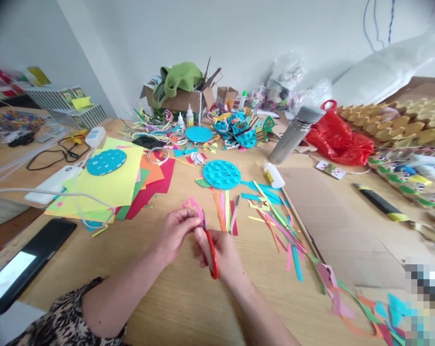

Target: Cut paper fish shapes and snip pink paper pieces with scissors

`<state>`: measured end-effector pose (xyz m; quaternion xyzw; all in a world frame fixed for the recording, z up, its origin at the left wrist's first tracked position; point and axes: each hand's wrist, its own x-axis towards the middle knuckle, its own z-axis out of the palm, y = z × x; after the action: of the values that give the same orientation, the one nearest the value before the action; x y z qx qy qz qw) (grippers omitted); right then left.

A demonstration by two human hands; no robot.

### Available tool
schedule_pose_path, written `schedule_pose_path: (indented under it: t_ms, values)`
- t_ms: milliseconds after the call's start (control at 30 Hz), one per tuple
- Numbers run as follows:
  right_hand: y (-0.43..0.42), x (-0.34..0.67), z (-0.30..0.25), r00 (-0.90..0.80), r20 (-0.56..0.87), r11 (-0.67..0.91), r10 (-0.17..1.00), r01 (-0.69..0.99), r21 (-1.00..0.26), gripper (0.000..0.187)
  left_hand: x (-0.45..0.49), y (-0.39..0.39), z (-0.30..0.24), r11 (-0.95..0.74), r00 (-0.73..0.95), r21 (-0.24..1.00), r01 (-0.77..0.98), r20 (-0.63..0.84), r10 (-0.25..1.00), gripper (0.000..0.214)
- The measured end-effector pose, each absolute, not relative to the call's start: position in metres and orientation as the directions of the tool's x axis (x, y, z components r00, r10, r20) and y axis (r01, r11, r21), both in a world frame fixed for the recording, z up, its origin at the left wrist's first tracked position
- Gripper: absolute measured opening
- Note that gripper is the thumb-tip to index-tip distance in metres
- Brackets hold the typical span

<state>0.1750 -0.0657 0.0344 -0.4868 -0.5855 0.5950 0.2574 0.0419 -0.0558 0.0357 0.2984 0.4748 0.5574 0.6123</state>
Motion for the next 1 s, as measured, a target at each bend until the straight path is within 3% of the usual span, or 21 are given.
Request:
schedule_pose_path:
  t_ms: [633,1000]
  values:
    - [-0.063,0.176,0.036,-0.39,-0.219,-0.089,0.894,0.326,-0.941,0.061,0.04,-0.056,0.043,0.245,-0.01,0.876,-0.416,-0.273,0.962,0.015]
    - [-0.063,0.177,0.045,-0.446,-0.231,-0.117,0.864,0.269,-0.956,0.062,0.036,-0.055,0.042,0.274,0.069,0.85,-0.45,-0.273,0.96,0.014]
